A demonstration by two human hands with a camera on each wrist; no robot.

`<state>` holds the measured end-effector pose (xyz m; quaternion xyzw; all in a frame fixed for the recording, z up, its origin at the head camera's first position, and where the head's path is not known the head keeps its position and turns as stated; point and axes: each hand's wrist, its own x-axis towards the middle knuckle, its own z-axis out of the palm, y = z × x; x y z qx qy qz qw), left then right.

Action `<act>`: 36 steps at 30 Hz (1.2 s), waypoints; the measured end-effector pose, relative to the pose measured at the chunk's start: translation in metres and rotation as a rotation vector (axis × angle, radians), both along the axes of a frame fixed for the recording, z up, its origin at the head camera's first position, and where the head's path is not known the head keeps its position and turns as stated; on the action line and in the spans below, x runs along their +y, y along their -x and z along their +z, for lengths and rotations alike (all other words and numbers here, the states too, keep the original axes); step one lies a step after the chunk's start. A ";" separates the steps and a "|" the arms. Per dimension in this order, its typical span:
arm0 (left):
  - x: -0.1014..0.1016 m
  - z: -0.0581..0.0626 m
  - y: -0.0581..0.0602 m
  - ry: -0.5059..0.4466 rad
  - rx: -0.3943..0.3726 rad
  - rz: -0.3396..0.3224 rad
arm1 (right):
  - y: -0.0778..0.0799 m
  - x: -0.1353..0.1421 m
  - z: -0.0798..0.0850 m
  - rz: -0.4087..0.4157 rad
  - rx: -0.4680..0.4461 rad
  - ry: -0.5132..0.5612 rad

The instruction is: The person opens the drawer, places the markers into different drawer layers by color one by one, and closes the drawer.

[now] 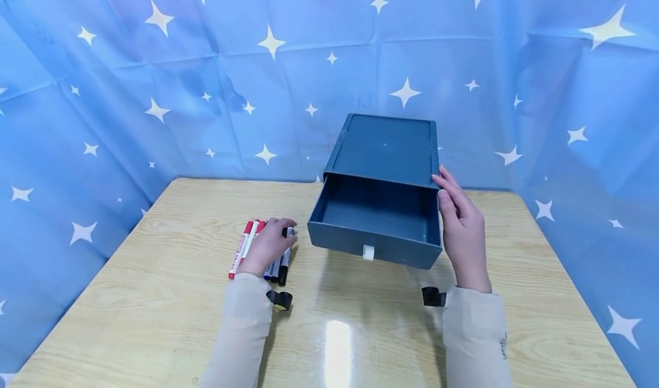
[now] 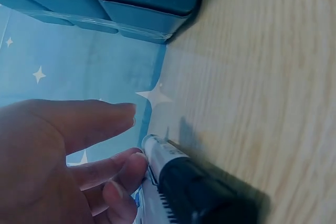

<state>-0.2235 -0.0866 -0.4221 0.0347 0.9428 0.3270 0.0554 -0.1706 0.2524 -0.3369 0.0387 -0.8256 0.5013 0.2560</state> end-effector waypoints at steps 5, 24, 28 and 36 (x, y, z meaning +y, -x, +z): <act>0.005 -0.002 -0.002 0.016 -0.010 0.013 | 0.002 0.002 -0.003 -0.006 -0.006 -0.003; 0.027 -0.007 -0.006 0.180 0.003 -0.038 | -0.007 -0.004 0.005 -0.005 -0.006 -0.026; 0.028 -0.007 -0.006 0.215 0.023 -0.040 | -0.006 -0.004 0.004 0.002 0.007 -0.034; 0.030 -0.004 -0.006 0.209 0.023 -0.043 | 0.002 0.004 -0.005 -0.024 -0.002 -0.053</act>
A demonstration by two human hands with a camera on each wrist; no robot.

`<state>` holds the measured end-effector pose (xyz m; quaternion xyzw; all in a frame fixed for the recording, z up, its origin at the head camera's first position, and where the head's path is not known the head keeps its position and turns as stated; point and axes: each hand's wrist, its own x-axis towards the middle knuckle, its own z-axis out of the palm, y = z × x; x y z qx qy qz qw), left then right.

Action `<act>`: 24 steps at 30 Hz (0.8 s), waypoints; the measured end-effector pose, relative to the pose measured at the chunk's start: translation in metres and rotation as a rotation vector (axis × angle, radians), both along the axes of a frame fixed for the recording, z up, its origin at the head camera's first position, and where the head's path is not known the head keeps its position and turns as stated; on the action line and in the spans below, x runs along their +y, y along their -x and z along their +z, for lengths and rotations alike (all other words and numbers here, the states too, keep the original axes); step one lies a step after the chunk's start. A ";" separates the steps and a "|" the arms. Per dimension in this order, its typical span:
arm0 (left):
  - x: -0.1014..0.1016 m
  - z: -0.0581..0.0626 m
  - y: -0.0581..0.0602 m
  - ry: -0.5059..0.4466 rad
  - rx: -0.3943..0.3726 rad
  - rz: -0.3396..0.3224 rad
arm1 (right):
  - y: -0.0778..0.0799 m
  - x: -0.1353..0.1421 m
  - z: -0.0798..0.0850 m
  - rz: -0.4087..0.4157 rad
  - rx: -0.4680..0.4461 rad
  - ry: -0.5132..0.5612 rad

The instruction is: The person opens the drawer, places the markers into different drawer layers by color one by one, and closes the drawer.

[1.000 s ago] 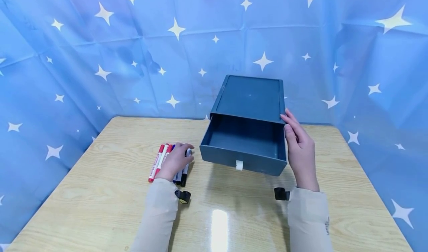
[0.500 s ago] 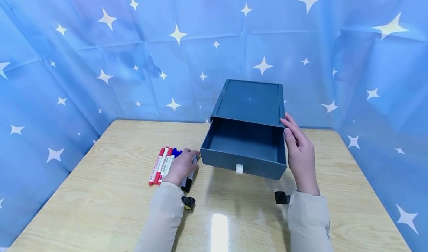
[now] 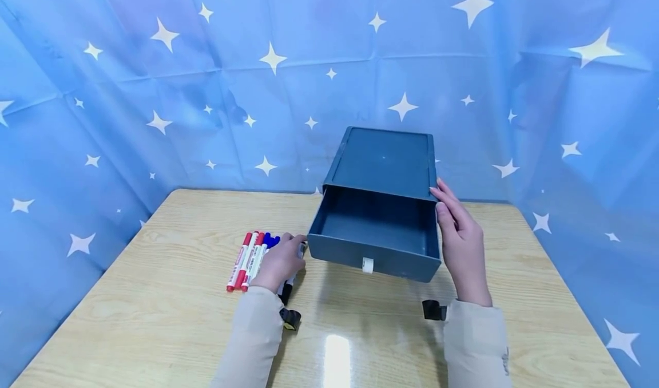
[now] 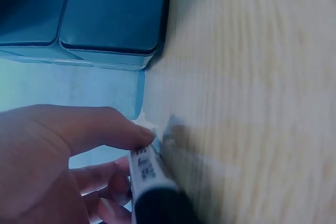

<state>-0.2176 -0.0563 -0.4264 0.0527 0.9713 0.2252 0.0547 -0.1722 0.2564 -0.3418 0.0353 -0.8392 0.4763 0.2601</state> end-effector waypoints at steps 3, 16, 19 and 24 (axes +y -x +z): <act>0.000 0.000 0.000 0.001 0.017 0.002 | -0.003 -0.003 0.003 0.007 0.003 0.003; 0.006 -0.001 -0.003 0.082 0.017 -0.045 | -0.012 -0.014 0.014 0.021 0.003 0.029; 0.008 0.001 -0.004 0.088 0.027 -0.050 | -0.010 -0.012 0.012 0.010 -0.007 0.025; 0.009 0.004 -0.005 0.062 0.017 -0.050 | -0.008 -0.010 0.010 0.009 -0.010 0.028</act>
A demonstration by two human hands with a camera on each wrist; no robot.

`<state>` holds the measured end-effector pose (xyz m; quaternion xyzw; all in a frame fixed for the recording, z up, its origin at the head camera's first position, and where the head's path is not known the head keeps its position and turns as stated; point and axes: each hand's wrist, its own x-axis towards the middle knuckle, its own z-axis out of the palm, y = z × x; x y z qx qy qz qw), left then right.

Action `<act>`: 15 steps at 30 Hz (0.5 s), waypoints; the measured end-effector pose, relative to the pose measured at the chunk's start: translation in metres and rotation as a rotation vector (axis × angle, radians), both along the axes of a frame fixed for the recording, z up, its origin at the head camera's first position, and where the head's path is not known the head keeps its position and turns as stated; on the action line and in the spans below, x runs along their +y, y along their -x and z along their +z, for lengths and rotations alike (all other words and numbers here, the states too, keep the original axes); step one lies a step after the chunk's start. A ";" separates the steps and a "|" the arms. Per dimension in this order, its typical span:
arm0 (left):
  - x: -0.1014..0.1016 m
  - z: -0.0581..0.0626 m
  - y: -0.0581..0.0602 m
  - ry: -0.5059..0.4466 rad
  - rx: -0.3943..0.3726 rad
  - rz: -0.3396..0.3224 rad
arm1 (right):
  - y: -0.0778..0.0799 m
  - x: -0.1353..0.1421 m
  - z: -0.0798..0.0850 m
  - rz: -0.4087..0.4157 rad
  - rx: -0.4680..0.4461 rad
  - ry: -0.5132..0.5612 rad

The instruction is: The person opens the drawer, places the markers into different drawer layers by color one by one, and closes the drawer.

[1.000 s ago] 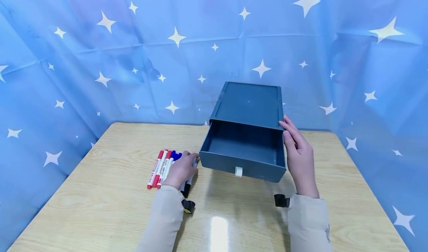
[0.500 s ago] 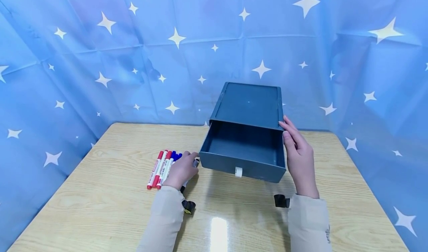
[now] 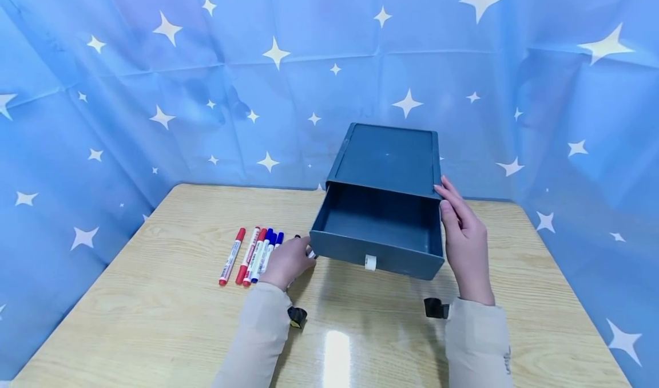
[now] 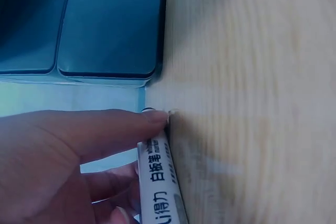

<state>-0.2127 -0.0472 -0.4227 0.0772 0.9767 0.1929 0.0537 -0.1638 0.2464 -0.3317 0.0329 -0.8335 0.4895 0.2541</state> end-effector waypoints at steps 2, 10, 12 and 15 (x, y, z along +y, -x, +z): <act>0.000 0.000 0.001 0.001 -0.010 -0.003 | 0.003 0.003 -0.003 -0.004 -0.002 0.000; 0.000 0.005 -0.001 -0.031 -0.047 0.001 | 0.009 0.010 -0.011 -0.010 -0.008 -0.007; -0.001 0.008 -0.002 -0.051 -0.057 0.002 | 0.008 0.009 -0.009 -0.008 -0.004 -0.009; -0.004 0.013 -0.004 -0.089 -0.072 -0.002 | 0.005 0.007 -0.006 -0.006 0.003 -0.009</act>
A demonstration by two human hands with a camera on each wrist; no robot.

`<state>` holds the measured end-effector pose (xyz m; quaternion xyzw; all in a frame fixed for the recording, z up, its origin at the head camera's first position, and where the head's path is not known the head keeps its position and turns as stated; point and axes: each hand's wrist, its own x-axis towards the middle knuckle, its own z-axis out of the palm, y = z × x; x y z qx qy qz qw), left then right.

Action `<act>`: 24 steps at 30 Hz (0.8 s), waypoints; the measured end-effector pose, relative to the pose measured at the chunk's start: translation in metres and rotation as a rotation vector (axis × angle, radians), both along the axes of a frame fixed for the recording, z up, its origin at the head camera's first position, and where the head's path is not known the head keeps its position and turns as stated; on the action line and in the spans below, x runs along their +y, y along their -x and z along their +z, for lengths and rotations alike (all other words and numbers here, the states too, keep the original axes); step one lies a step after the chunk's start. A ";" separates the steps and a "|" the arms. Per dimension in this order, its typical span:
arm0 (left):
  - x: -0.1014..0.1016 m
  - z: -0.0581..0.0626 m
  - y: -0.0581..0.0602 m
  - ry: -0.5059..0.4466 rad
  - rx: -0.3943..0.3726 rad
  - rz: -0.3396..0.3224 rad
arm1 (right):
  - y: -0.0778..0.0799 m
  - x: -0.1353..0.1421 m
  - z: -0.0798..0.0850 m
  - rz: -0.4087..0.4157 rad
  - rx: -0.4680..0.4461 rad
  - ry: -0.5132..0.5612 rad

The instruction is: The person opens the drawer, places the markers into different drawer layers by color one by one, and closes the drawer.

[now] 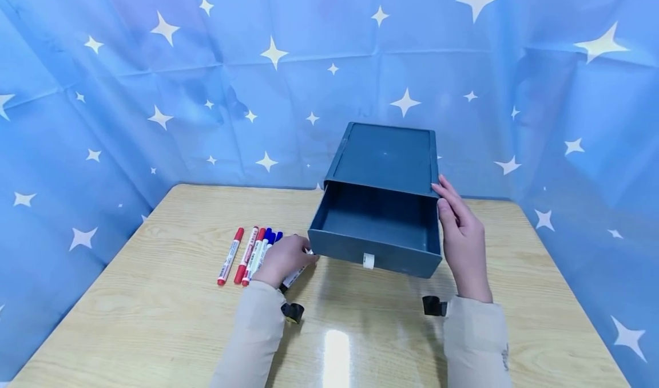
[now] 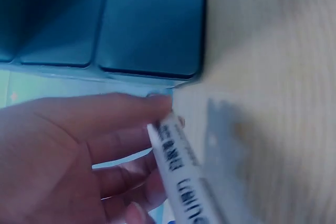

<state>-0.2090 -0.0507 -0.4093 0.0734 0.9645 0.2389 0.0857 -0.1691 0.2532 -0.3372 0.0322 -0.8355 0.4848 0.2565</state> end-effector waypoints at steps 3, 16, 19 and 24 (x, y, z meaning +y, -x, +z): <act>-0.004 0.005 -0.001 -0.026 -0.022 0.006 | 0.000 -0.002 0.000 0.000 -0.005 0.001; -0.014 0.027 -0.001 -0.065 0.074 0.049 | 0.005 0.005 -0.005 -0.004 -0.013 0.010; -0.016 0.030 -0.003 -0.094 0.085 0.057 | 0.005 0.005 -0.006 -0.002 -0.006 0.006; -0.021 0.037 -0.005 -0.096 0.102 0.060 | 0.005 0.005 -0.007 0.008 0.005 0.009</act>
